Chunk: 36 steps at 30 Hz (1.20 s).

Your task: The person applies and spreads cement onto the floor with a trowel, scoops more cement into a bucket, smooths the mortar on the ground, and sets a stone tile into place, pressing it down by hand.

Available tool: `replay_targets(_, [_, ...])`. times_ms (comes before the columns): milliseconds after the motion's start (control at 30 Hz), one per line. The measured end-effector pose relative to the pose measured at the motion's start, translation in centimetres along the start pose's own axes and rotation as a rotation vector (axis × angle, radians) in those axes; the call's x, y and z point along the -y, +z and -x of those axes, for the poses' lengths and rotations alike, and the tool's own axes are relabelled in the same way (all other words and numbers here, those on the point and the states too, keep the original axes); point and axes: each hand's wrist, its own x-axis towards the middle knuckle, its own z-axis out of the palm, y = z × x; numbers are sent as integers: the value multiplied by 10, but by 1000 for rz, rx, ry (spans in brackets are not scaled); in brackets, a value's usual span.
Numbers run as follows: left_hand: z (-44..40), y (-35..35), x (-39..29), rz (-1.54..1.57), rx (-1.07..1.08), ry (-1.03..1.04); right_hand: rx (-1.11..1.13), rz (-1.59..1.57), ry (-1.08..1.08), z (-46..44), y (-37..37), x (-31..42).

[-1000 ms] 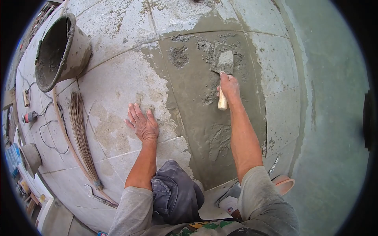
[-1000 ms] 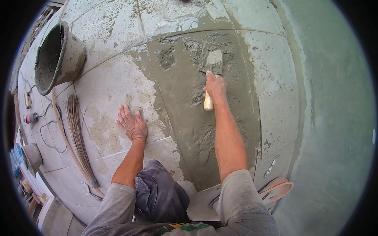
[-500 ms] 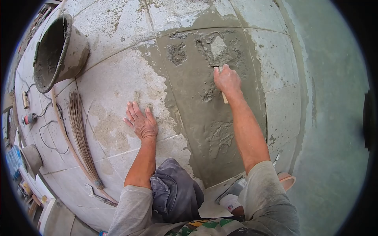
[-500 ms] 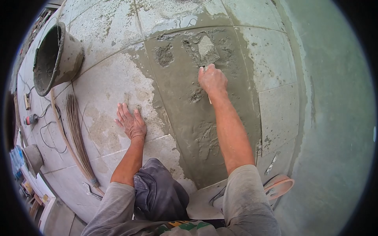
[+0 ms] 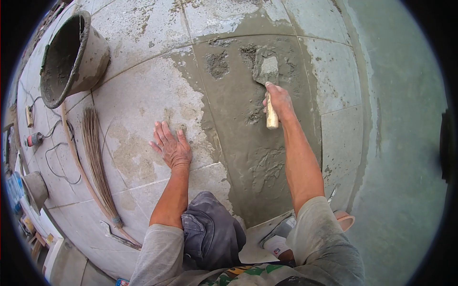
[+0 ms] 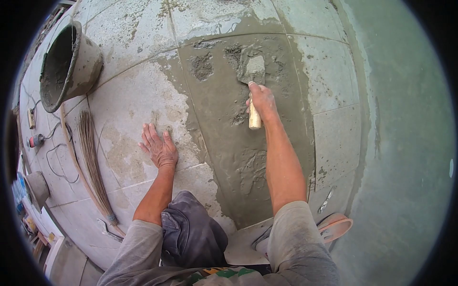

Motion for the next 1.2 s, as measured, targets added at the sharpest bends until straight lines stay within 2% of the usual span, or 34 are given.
replay_targets(167, [0,-1,-2,-29,-12,6,117,206,-29,37,-4,-7])
replay_targets(233, [-1,-1,-1,-33,-9,2,96,176,-63,38,-16,-1])
replay_targets(300, [1,-1,-1,-35,-16,10,-21,52,-62,24,-28,9])
replay_targets(433, [0,0,-3,-30,-30,10,-45,-45,-44,-8,-31,29])
replay_targets(533, [0,-1,-2,-40,-17,4,170,66,32,-13,-10,31])
replay_targets(633, [1,-2,-2,-25,-11,1,243,129,4,9,21,27])
replay_targets(867, [0,0,-1,-16,-10,-10,189,351,-3,57,20,0])
replay_targets(967, [1,0,1,-19,1,-8,125,325,-34,70,20,19])
replay_targets(1033, [0,0,-1,-19,4,-6,180,213,-54,59,31,40])
replay_targets(1200, [0,0,-1,-8,-13,-8,211,178,-45,18,71,71])
